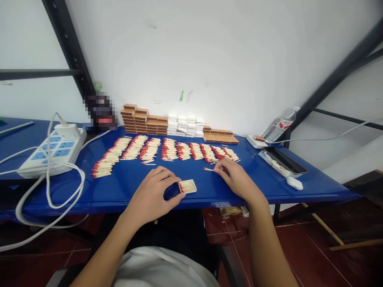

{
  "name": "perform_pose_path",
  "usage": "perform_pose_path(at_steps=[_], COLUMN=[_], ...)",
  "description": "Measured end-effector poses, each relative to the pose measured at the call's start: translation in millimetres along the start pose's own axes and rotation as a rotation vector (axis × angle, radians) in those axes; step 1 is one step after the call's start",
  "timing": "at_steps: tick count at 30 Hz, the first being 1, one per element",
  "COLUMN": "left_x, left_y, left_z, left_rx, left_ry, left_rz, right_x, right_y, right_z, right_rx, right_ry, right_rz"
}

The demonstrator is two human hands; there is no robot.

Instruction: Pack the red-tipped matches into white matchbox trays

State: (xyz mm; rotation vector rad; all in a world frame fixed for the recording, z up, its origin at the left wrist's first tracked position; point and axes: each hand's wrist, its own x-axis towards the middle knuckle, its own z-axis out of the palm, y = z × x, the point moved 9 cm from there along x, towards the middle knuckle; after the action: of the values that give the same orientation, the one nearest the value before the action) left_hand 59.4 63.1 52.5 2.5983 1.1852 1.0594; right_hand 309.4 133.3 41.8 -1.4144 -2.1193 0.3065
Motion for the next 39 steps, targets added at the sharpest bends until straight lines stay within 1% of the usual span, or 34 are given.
perform_pose_path(at_steps=[5,7,10,12,15,17,20,22,24,26,28,31,33,34,35,37,39], left_x=[0.7,1.1,1.1,0.8,0.4,0.3,0.6,0.9,1.2,1.3,1.3,1.2,1.1,1.1,1.1,1.0,0.8], left_y=[0.0,-0.3,-0.2,0.1,0.2,0.5,0.7,0.6,1.0,1.4,1.8,2.1,1.6,1.3,1.1,1.0,1.0], left_z=[0.1,-0.1,-0.6,-1.0,-1.2,-0.8,0.2,0.5,0.4,0.0,-0.2,-0.8,-0.9,-1.0,-1.0,-1.1,-1.2], left_rx=[0.000,0.001,-0.005,-0.007,-0.003,-0.006,-0.002,0.005,0.008,0.003,-0.003,-0.008,-0.010,-0.010,-0.009,-0.007,-0.006], left_ry=[0.002,0.002,0.006,0.013,0.019,0.018,0.007,0.003,0.004,0.006,0.005,0.009,0.012,0.014,0.015,0.016,0.015], left_rz=[0.003,-0.001,-0.001,0.002,0.004,0.006,0.006,0.004,0.007,0.010,0.011,0.011,0.005,0.003,0.002,0.003,0.003], right_x=[-3.3,-1.4,2.8,4.2,1.8,-3.6,-15.3,-22.5,-26.8,-27.8,-26.9,-25.5,-23.7,-21.6,-18.6,-11.4,-4.1], right_y=[-13.5,-11.1,-0.4,4.4,-0.5,-13.6,-47.9,-73.9,-93.7,-104.4,-107.4,-104.3,-95.6,-87.0,-75.1,-43.1,-10.8], right_z=[-2.6,-1.5,6.9,10.3,9.5,6.6,5.6,11.1,21.2,31.2,37.4,38.6,32.6,26.6,18.9,0.6,-10.7], right_rx=[-0.014,-0.034,-0.050,-0.050,-0.034,-0.022,0.001,0.020,0.000,-0.040,-0.057,0.017,0.096,0.120,0.124,0.065,-0.011], right_ry=[0.048,0.054,0.007,0.003,0.029,0.038,0.013,-0.024,-0.063,-0.078,-0.079,-0.110,-0.119,-0.096,-0.054,0.075,0.145], right_rz=[-0.027,-0.014,0.018,0.017,-0.010,-0.021,-0.057,-0.108,-0.160,-0.199,-0.211,-0.203,-0.191,-0.173,-0.146,-0.065,-0.002])
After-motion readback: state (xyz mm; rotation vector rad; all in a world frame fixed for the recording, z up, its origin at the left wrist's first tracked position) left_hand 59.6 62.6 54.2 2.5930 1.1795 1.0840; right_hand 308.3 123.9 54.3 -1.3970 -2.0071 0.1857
